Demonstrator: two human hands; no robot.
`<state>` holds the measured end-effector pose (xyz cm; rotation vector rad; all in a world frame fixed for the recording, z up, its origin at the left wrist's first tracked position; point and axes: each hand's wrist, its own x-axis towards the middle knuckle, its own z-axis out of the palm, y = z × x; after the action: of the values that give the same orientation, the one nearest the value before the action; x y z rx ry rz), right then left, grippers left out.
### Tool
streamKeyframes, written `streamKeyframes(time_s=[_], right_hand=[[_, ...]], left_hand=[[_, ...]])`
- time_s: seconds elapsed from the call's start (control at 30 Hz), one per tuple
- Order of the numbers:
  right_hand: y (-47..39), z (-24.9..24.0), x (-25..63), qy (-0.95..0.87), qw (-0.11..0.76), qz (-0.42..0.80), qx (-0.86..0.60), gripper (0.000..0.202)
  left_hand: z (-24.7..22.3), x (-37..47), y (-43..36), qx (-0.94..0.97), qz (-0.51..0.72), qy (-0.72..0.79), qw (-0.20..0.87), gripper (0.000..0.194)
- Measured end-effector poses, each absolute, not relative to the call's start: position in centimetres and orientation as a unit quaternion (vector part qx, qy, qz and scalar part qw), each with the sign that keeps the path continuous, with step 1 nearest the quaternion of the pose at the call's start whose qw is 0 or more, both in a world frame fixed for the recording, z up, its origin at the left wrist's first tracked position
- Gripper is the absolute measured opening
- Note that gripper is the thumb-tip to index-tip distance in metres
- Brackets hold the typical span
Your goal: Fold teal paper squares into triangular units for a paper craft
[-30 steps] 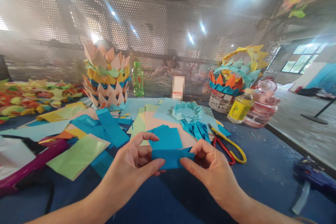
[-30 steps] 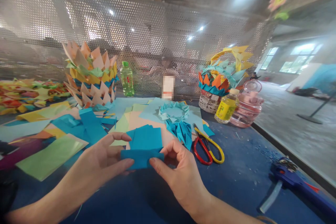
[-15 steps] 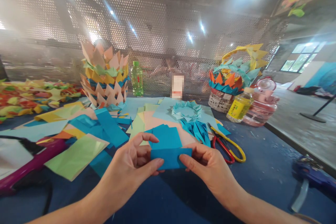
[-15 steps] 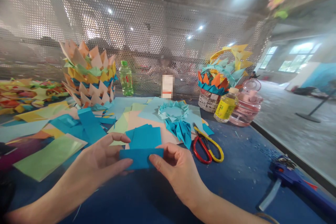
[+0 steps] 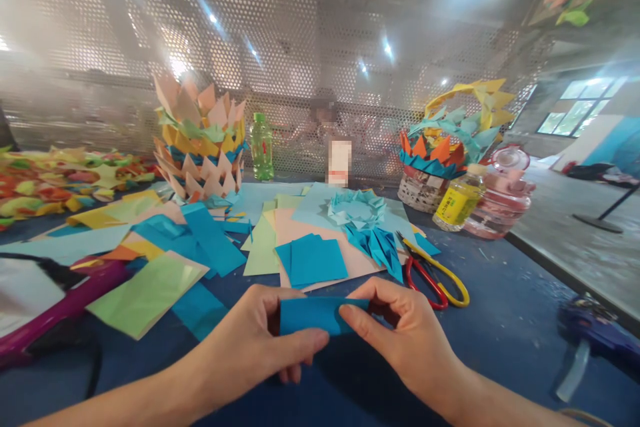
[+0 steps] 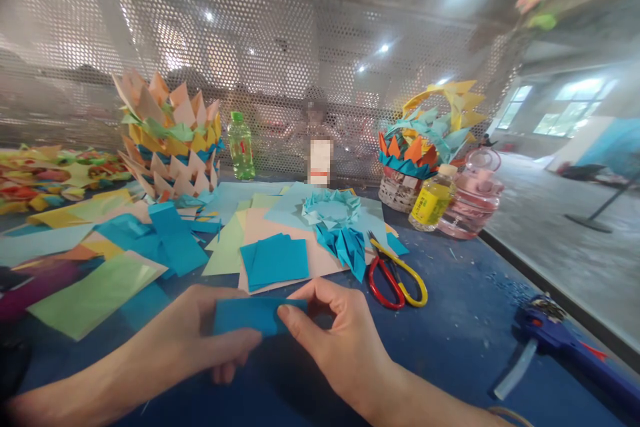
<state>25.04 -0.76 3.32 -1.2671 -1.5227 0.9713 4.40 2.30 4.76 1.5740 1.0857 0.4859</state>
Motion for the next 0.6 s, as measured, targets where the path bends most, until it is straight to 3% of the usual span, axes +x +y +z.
streamKeyframes(time_s=[0.17,0.27,0.37,0.6], right_hand=[[-0.98,3.22,24.87,-0.618,0.441,0.421,-0.496,0.021],[-1.05,3.32,24.63,-0.588,0.436,0.505,-0.457,0.016],[-1.12,3.56,24.4,-0.564,0.431,0.568,-0.417,0.024],[-1.41,3.89,24.19,-0.573,0.42,0.563,-0.422,0.023]], left_hand=[[5.08,4.57,1.84,0.679,0.182,0.463,0.54,0.022],[5.05,4.56,1.74,0.686,0.189,0.455,0.535,0.024],[4.99,4.6,1.66,0.697,0.19,0.451,0.523,0.027],[4.98,4.74,1.34,0.707,0.186,0.45,0.512,0.027]])
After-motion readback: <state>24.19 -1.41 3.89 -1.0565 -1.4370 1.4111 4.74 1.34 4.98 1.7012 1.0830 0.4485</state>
